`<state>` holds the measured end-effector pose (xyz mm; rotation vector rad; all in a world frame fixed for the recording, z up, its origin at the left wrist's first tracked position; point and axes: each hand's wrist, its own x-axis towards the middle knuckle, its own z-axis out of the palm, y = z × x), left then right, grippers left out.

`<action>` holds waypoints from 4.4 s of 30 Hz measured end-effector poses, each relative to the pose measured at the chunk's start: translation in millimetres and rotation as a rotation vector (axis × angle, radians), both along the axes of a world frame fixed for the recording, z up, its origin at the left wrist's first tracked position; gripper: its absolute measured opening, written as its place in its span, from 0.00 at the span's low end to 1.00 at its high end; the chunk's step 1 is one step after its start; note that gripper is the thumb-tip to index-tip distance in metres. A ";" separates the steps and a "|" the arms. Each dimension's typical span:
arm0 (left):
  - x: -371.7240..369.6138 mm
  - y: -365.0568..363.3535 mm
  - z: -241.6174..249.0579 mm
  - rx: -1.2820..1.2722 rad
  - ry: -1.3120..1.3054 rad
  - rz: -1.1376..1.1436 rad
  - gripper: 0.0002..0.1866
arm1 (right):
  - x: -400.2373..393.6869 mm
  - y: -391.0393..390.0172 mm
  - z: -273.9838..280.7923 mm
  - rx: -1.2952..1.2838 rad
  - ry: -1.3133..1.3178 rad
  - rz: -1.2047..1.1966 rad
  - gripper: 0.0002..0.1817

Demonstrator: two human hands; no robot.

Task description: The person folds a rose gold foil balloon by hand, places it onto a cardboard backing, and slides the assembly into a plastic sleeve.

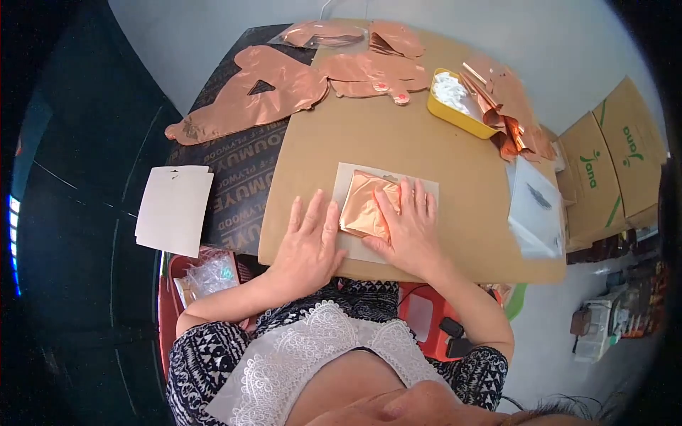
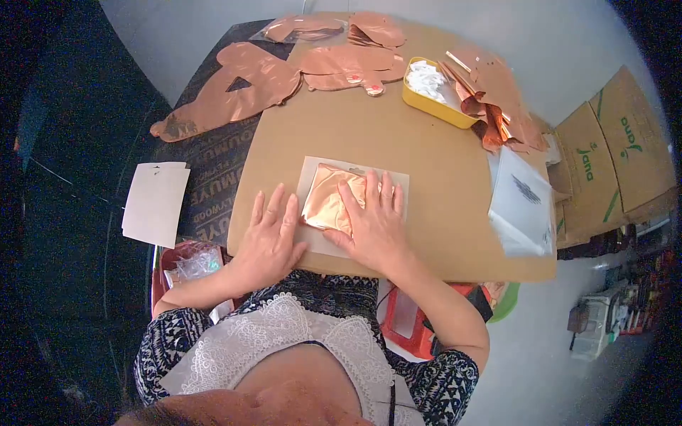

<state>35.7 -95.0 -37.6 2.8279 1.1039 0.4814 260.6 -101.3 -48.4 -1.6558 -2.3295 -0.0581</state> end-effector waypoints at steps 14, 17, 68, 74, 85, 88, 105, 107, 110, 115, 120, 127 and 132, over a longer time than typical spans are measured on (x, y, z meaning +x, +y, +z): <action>23.2 46.8 -8.0 0.022 -0.007 -0.222 0.52 | 17.0 -2.4 3.6 -0.049 0.007 0.123 0.42; 28.4 46.8 9.0 0.082 0.049 -0.243 0.52 | 18.1 -2.1 3.5 -0.036 -0.017 0.145 0.42; 67.3 62.4 -12.2 0.126 0.243 -0.447 0.54 | 41.3 -132.9 -16.5 0.203 0.682 0.092 0.05; 67.4 57.5 -7.8 0.121 0.261 -0.447 0.54 | 39.2 -146.3 -30.6 -0.127 0.827 0.037 0.09; 66.4 46.0 -2.4 0.138 0.288 -0.420 0.53 | 48.4 -167.4 -31.1 -0.430 1.046 -0.049 0.14; 66.7 46.3 -2.9 0.138 0.285 -0.415 0.53 | 46.2 -166.7 -34.1 -0.534 1.057 -0.071 0.13; 62.9 37.5 -6.5 0.099 0.275 -0.417 0.54 | 26.7 -154.5 -38.0 -0.783 1.264 0.076 0.17; 62.5 37.3 -6.5 0.092 0.280 -0.412 0.54 | 41.1 -152.9 -17.2 -0.749 1.220 0.113 0.15; 60.7 36.4 -4.8 0.089 0.285 -0.408 0.54 | 54.7 -150.6 6.6 -0.725 1.271 0.074 0.15; 59.0 36.3 -4.6 0.080 0.247 -0.416 0.53 | 43.3 -139.6 -15.9 -0.941 1.071 -0.016 0.19; 57.4 36.4 -6.7 0.079 0.251 -0.412 0.53 | 16.1 -141.8 -52.3 -1.025 1.138 0.072 0.19; 61.4 26.0 -5.4 0.041 0.314 -0.398 0.54 | -13.3 -142.8 -78.7 -0.867 1.600 0.125 0.24; 61.2 16.5 -7.5 0.036 0.316 -0.402 0.56 | -14.4 -146.8 -79.8 -0.812 1.705 0.109 0.25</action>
